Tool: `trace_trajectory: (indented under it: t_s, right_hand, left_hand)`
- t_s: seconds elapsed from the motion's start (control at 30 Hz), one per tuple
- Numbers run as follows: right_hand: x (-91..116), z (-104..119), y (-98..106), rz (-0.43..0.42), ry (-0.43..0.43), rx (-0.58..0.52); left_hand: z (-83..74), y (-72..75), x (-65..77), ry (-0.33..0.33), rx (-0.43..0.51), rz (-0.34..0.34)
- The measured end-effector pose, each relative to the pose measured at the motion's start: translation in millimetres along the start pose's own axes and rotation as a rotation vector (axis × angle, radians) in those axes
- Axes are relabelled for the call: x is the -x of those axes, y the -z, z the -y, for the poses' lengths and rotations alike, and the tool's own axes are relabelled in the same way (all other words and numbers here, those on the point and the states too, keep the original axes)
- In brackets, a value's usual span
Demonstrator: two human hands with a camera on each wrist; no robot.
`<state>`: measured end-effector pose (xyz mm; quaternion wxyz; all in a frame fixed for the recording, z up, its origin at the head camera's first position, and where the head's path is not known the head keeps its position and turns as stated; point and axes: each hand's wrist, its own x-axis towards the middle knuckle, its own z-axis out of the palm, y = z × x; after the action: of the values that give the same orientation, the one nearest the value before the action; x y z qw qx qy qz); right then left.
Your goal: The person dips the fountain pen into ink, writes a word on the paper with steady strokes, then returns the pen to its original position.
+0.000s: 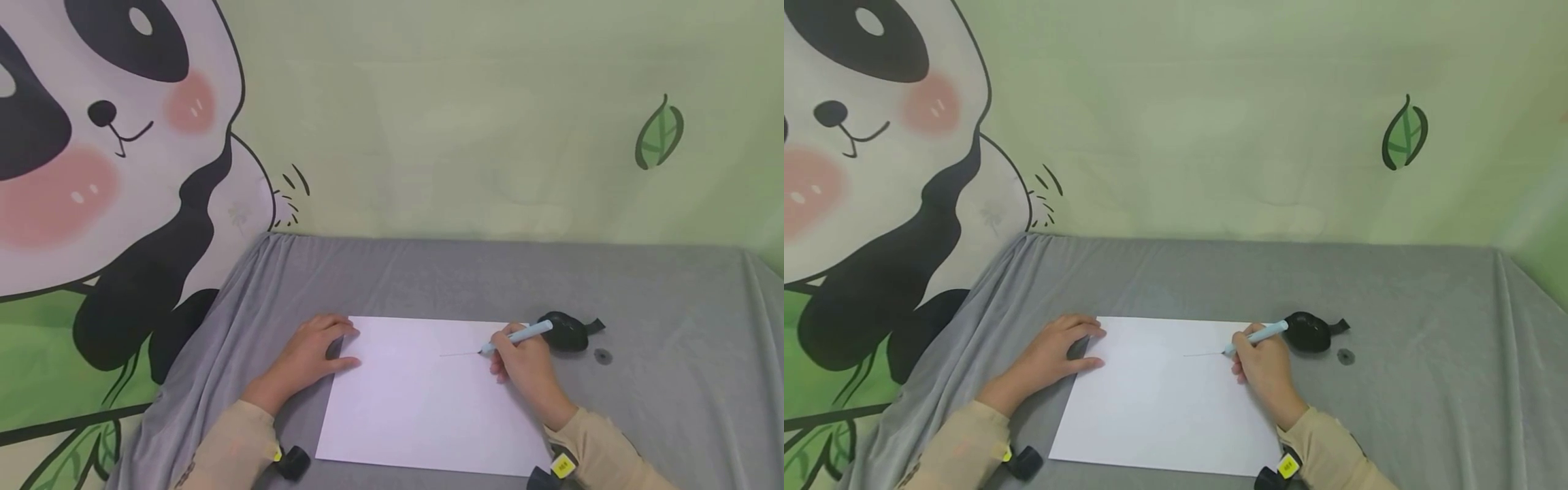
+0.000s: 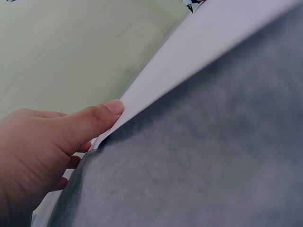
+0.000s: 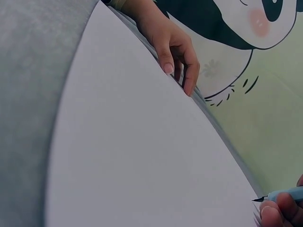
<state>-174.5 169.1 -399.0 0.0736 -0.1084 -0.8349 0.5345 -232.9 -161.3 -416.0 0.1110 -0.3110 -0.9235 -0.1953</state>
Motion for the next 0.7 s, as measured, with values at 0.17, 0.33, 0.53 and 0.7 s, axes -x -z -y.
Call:
trace_trajectory:
  t_s: [0.17,0.33,0.53,0.7]
  right_hand:
    - [0.0,0.9,0.1,-0.004,-0.012,0.015]
    - [-0.1,0.8,0.6,-0.005,-0.021,0.022]
    - [-1.6,-1.4,1.4,-0.008,-0.022,0.008]
    - [-2.4,-2.8,2.2,-0.002,-0.01,-0.004]
  left_hand:
    - [0.4,-0.6,0.0,-0.004,-0.005,-0.011]
    - [0.2,-0.6,0.1,-0.002,-0.009,-0.006]
    - [-0.2,-0.6,0.6,0.01,-0.009,-0.002]
    - [-1.0,-0.8,-0.2,0.011,-0.01,-0.001]
